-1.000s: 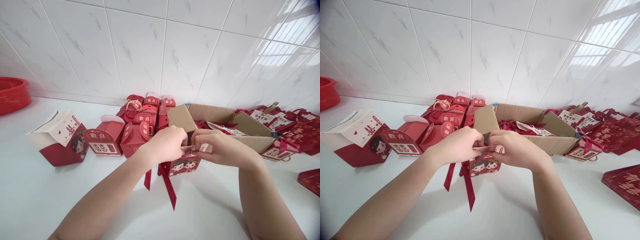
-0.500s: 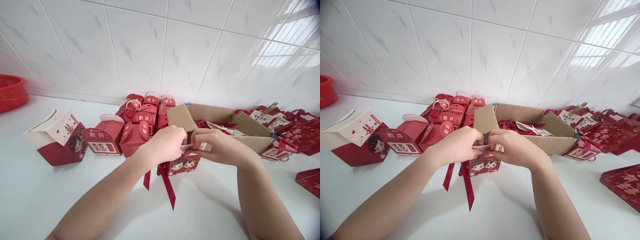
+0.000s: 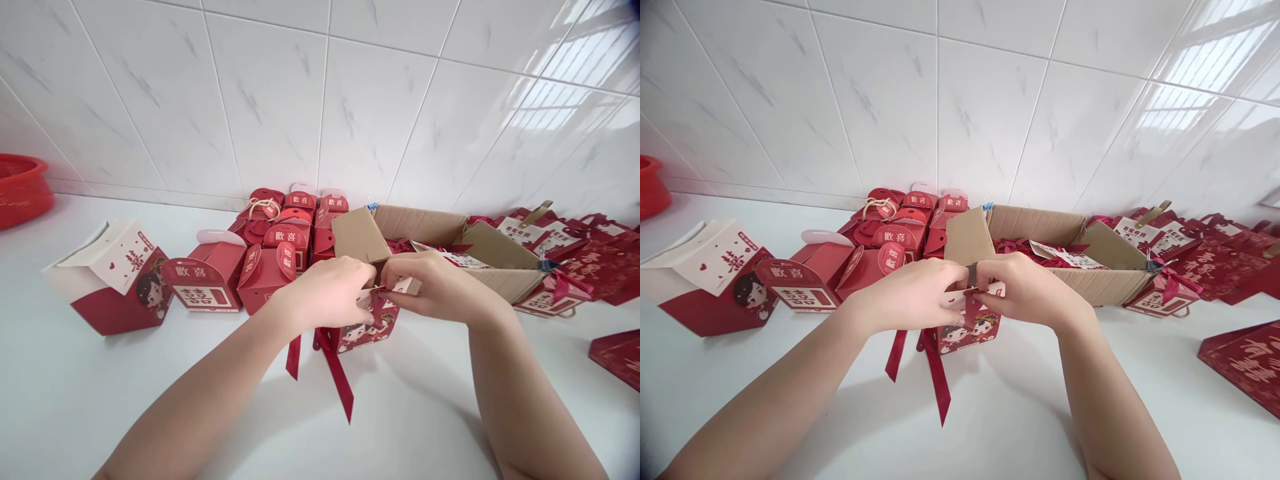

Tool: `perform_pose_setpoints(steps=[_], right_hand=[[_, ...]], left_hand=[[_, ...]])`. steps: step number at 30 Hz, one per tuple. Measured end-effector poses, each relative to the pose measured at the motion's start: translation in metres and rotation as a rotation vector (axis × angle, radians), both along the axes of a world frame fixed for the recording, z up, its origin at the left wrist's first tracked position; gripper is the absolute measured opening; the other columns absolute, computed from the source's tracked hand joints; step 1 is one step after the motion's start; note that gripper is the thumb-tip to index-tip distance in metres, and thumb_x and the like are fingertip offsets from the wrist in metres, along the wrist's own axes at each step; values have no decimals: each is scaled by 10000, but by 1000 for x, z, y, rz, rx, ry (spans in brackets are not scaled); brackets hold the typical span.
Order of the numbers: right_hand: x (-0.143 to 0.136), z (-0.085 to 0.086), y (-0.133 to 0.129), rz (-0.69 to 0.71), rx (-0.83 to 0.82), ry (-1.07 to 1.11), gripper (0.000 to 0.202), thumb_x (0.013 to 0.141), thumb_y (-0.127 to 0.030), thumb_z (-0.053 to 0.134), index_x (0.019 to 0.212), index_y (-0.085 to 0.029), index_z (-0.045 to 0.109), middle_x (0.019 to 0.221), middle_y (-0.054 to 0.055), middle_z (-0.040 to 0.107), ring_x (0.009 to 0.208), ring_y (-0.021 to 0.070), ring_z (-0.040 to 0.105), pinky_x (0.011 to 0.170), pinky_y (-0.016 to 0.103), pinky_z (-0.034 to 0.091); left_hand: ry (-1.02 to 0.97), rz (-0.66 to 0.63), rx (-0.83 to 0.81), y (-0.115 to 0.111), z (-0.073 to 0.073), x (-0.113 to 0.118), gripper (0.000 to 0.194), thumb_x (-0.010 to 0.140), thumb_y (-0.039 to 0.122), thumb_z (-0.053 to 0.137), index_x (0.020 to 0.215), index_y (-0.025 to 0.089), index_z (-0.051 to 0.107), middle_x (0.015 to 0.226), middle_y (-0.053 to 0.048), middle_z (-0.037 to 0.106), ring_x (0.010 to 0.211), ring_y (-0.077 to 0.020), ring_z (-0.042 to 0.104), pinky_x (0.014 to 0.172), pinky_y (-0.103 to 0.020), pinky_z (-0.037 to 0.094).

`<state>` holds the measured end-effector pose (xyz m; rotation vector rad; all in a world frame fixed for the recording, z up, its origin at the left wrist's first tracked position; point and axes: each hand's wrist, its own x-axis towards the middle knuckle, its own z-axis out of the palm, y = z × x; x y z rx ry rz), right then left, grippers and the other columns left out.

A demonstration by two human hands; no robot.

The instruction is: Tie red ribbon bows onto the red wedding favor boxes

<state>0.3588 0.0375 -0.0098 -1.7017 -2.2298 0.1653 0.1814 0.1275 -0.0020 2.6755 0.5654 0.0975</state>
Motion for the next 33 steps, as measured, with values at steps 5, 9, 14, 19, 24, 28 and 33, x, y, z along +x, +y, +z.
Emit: perform_pose_setpoints(steps=[5,9,14,19,24,28,33], right_hand=[[0,0,3,-12,30,27,104,745,-126,597,761,-190,516,717,-50,605,631,90,521,615,230,382],[2,0,4,-12,11,56,102,765,-128,581,789,-198,511,743,-49,604,677,100,536,647,234,394],[5,-1,5,-35,-42,90,122,784,-155,573,853,-207,488,788,-39,612,706,113,553,635,235,407],[2,0,5,-17,-97,125,129,814,-219,555,898,-208,458,848,-7,609,745,136,558,629,252,422],[1,-1,6,2,-114,160,150,811,-193,547,912,-206,437,859,9,597,759,146,553,653,269,431],[2,-3,5,5,-105,158,154,808,-177,539,882,-212,409,838,-4,577,729,132,530,630,259,422],[0,-1,3,51,-123,193,152,818,-189,547,894,-214,418,830,-13,562,707,120,524,609,249,421]], left_hand=[[-14,44,42,-5,-2,8,228,737,405,652,751,218,523,745,0,598,624,-171,567,480,-263,304],[-11,62,14,-1,4,1,462,638,591,716,823,223,507,825,-5,603,710,-197,579,509,-263,324],[-43,139,31,1,14,-9,521,652,708,635,710,211,490,872,-8,576,695,-174,546,514,-261,329],[20,156,263,-9,3,7,429,754,589,635,761,172,533,808,-38,598,641,-194,586,505,-283,312],[63,169,395,-15,-8,18,300,826,382,626,947,113,571,866,-92,645,723,-256,646,521,-307,338],[34,169,346,-13,-1,10,88,847,249,552,824,166,572,812,-58,657,652,-211,624,485,-287,304],[21,172,241,-15,14,-1,270,800,263,576,551,193,497,477,17,470,430,-130,416,461,-280,271]])
